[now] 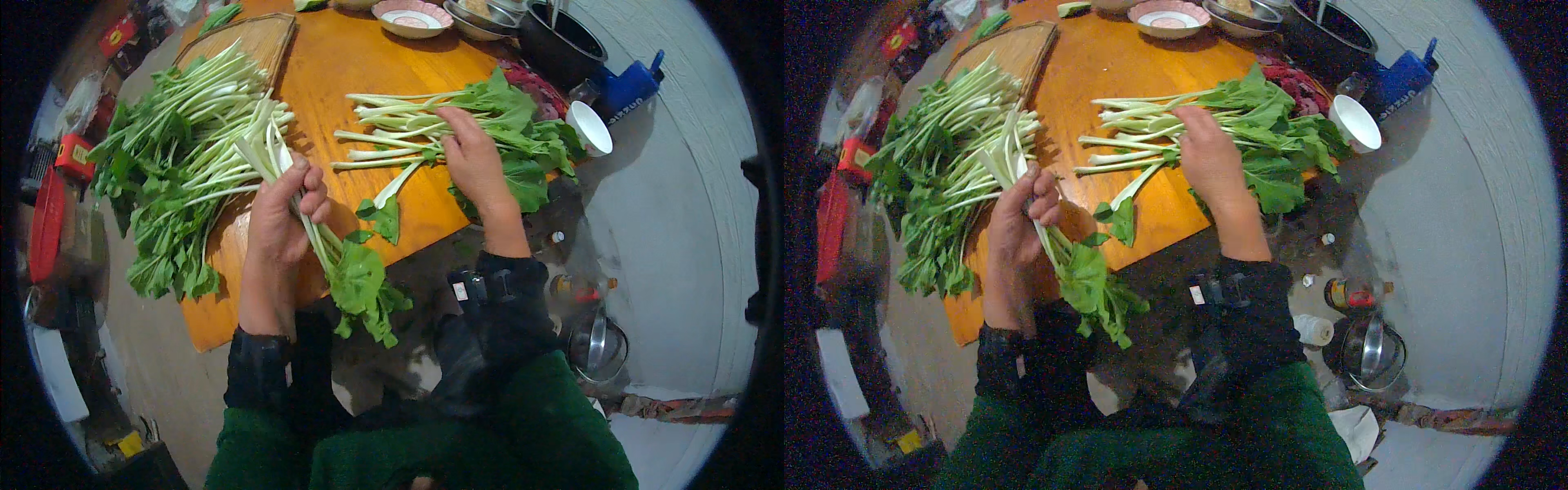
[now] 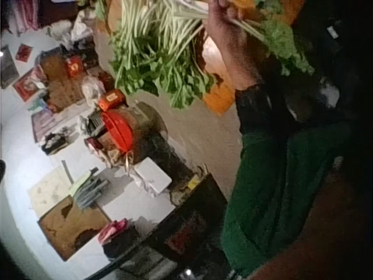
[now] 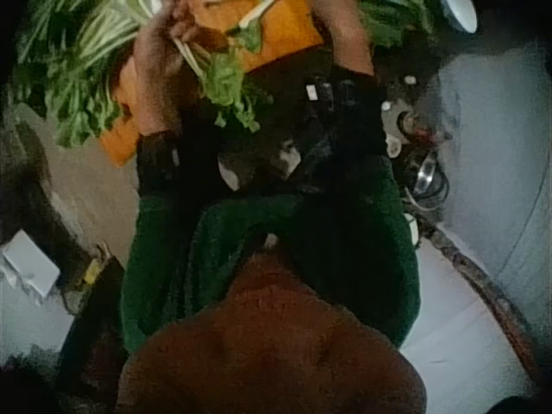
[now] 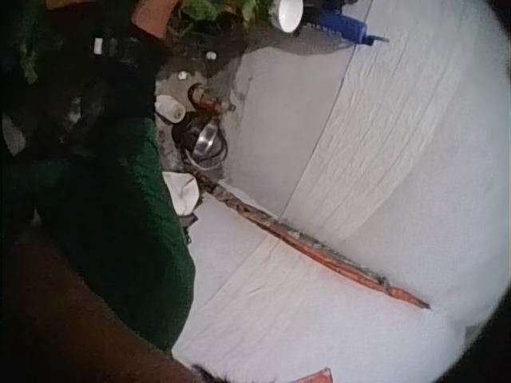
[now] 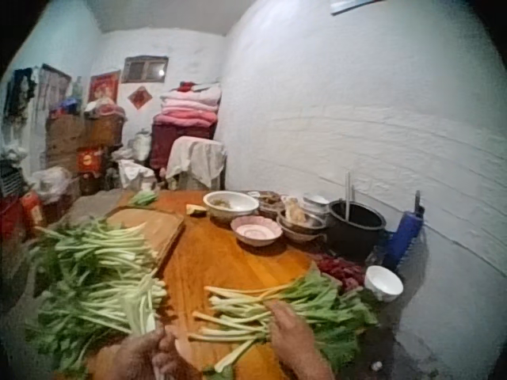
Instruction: The person sits at a wooden table and repeatedly picks up green leafy vegetables, snaps off the lower stems, and places the trimmed pieces on the table. The person handles the vegetables one at a time, separating the stems from the leaves throughout the clip.
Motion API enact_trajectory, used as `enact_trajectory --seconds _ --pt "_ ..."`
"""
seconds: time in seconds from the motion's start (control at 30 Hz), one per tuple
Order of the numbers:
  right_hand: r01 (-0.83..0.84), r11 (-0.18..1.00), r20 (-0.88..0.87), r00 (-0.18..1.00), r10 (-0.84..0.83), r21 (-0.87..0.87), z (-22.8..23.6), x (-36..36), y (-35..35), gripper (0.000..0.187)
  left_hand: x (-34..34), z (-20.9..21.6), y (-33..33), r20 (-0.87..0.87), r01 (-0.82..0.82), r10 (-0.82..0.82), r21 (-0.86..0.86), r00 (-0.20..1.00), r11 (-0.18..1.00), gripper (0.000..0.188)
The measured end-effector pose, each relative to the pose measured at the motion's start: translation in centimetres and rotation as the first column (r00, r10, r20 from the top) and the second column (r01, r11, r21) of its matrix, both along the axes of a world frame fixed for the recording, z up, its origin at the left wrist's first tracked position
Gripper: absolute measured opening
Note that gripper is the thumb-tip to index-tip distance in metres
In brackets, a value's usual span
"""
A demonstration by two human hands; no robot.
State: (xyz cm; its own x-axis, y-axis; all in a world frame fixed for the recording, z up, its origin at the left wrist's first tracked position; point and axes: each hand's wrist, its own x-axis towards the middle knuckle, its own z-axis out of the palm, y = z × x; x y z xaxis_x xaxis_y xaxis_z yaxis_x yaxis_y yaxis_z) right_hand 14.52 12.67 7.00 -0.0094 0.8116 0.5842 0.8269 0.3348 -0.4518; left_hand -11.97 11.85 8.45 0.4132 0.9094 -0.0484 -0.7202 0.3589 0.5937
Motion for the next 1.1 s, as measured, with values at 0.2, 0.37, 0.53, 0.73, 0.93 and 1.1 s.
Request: enact_trajectory --seconds 0.2,0.37,0.53,0.73,0.93,1.1 --pt "0.149 0.988 0.102 0.984 -0.144 -0.039 -0.6 -0.7 0.7 0.027 0.9 0.3 -0.6 -0.04 0.053 -0.053 0.001 0.998 0.999 0.013" --pt "0.185 0.977 0.024 0.983 -0.184 -0.107 -0.6 -0.6 1.1 0.026 1.2 0.6 -0.9 -0.041 0.064 -0.064 -0.012 0.997 0.998 0.015" --pt "0.196 0.974 0.047 0.98 -0.192 -0.115 -0.5 -0.4 0.9 0.021 1.4 0.8 -1.0 -0.054 0.053 -0.054 -0.02 0.997 0.998 0.013" --pt "0.156 0.984 0.014 0.988 -0.155 -0.085 -0.1 -0.5 0.7 0.015 1.7 1.1 -1.2 -0.114 0.044 -0.046 -0.024 0.992 0.999 0.013" --pt "0.062 0.955 -0.117 0.993 -0.029 0.291 3.2 -1.5 0.3 0.011 2.1 0.8 -1.5 -0.093 0.036 -0.039 -0.037 0.995 0.999 0.016" --pt "-0.062 0.897 -0.209 0.963 0.169 0.437 6.5 -3.7 -1.3 0.008 2.3 0.4 -1.6 -0.035 0.03 -0.03 -0.018 0.999 0.999 0.019"
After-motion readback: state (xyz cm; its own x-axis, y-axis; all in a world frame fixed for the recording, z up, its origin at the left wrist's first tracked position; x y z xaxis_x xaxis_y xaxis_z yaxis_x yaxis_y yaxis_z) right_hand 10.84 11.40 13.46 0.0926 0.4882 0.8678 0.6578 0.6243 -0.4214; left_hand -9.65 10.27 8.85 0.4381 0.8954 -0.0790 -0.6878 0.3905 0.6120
